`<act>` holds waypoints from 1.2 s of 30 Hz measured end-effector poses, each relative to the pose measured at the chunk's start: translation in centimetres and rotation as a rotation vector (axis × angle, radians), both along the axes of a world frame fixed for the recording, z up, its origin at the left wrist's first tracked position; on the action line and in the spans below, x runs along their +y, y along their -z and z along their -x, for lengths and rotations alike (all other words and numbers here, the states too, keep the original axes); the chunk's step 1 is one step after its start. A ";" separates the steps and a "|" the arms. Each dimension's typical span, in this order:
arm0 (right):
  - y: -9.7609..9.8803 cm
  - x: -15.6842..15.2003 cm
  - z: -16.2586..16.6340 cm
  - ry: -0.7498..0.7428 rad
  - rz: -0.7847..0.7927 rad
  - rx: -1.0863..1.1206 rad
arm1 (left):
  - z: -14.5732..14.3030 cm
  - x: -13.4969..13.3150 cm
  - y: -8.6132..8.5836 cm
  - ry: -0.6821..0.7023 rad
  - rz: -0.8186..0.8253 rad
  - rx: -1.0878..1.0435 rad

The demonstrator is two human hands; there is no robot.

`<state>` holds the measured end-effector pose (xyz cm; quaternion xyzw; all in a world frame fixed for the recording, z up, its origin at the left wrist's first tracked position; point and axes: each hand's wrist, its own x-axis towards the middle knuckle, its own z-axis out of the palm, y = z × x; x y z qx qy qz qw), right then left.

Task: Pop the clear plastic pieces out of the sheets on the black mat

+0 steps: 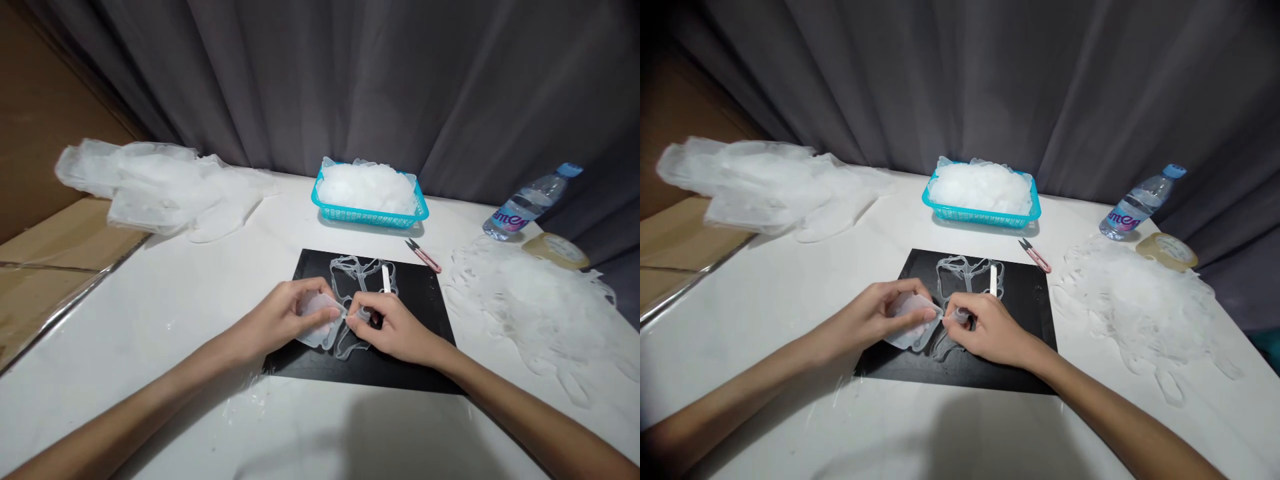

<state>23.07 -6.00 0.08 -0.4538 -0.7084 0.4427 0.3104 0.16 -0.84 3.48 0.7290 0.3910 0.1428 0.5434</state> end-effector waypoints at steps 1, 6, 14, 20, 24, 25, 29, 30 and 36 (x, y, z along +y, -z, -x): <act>0.1 0.0 0.1 0.006 -0.007 -0.004 | 0.4 0.3 -0.4 -0.006 -0.038 0.020; 0.8 -0.1 0.5 0.063 -0.047 -0.012 | 3.3 3.3 -3.1 -0.191 -0.278 0.079; 0.3 -1.1 0.8 0.149 -0.403 -0.094 | 2.8 2.9 -2.6 -0.119 -0.081 -0.145; -0.3 -1.6 1.2 0.275 -0.558 -0.066 | 1.3 1.3 -1.8 -0.068 0.000 -0.245; -1.1 -1.9 1.6 0.280 -0.517 0.053 | 0.6 0.5 -1.8 -0.054 0.065 -0.282; -1.2 -1.9 1.6 0.287 -0.517 0.074 | 0.5 0.3 -1.7 -0.045 0.081 -0.288; -1.5 -1.8 1.7 0.292 -0.543 0.105 | 0.2 -0.2 -1.5 -0.012 0.120 -0.298; -1.5 -1.8 1.7 0.289 -0.552 0.106 | 0.1 -0.3 -1.4 -0.009 0.124 -0.299; -1.7 -1.9 1.5 0.270 -0.584 0.116 | 0.0 -0.7 -1.3 -0.014 0.137 -0.294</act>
